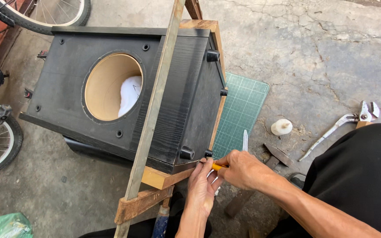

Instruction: The person uses a yellow utility knife to scrape and clean the edges and corners of a black speaker box. The person holds the speaker steady with one hand while using the knife to remove debris from the seams.

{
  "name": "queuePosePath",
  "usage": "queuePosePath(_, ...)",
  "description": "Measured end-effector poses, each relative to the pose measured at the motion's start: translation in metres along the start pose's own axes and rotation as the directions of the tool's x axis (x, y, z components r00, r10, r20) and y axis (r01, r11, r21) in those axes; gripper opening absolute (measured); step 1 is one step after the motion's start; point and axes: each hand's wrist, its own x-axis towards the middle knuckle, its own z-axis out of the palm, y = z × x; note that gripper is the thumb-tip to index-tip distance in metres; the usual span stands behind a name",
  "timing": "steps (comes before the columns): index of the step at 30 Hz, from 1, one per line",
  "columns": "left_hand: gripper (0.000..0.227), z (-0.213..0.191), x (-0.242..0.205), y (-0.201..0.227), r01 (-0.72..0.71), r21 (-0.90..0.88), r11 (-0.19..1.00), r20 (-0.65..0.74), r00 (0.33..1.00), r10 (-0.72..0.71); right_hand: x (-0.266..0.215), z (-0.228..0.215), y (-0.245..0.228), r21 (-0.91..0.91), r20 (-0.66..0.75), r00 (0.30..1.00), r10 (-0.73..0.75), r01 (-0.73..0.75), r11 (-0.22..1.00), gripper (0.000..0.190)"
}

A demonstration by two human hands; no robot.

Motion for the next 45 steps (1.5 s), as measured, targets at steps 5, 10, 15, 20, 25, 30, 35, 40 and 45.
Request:
queuePosePath(5, 0.014, -0.006, 0.018, -0.008, -0.017, -0.011, 1.000, 0.025, 1.000, 0.017, 0.010, -0.001, 0.001, 0.031, 0.020, 1.000, 0.010, -0.010, 0.999, 0.043)
queuePosePath(10, 0.012, -0.006, 0.026, -0.012, 0.001, -0.012, 1.000, -0.002, 1.000, -0.001, 0.014, -0.004, -0.003, 0.064, 0.080, 0.993, 0.083, -0.089, 0.994, 0.036)
queuePosePath(15, 0.010, -0.007, 0.039, -0.016, 0.001, -0.046, 0.999, -0.018, 1.000, -0.002, 0.023, -0.010, -0.004, 0.101, 0.072, 0.995, 0.066, -0.073, 0.992, 0.033)
queuePosePath(20, 0.009, -0.005, 0.033, -0.013, 0.003, -0.075, 0.997, -0.034, 0.999, -0.006, 0.017, -0.018, -0.011, 0.062, 0.083, 0.995, 0.050, -0.055, 0.997, 0.033)
queuePosePath(25, 0.014, 0.012, 0.001, 0.004, -0.012, -0.133, 0.991, -0.073, 0.997, 0.002, -0.002, -0.030, -0.023, 0.001, 0.116, 0.993, 0.037, -0.038, 0.999, 0.035)
queuePosePath(30, 0.013, 0.016, -0.017, 0.011, -0.012, -0.129, 0.992, -0.091, 0.996, 0.000, -0.002, -0.019, -0.015, -0.060, 0.051, 0.998, -0.044, 0.047, 0.997, 0.045)
queuePosePath(35, 0.021, 0.029, -0.033, 0.024, -0.012, -0.086, 0.996, -0.123, 0.992, 0.001, -0.010, -0.026, -0.019, -0.023, 0.048, 0.998, -0.031, 0.032, 0.999, 0.040)
queuePosePath(40, 0.027, 0.029, -0.031, 0.024, -0.006, -0.076, 0.997, -0.123, 0.992, -0.004, -0.001, -0.017, -0.007, -0.047, 0.006, 0.999, -0.050, 0.050, 0.998, 0.042)
queuePosePath(45, 0.027, 0.040, -0.043, 0.034, 0.008, -0.064, 0.998, -0.153, 0.988, -0.018, -0.004, -0.020, -0.009, -0.023, -0.005, 0.995, -0.095, 0.095, 0.995, 0.037)
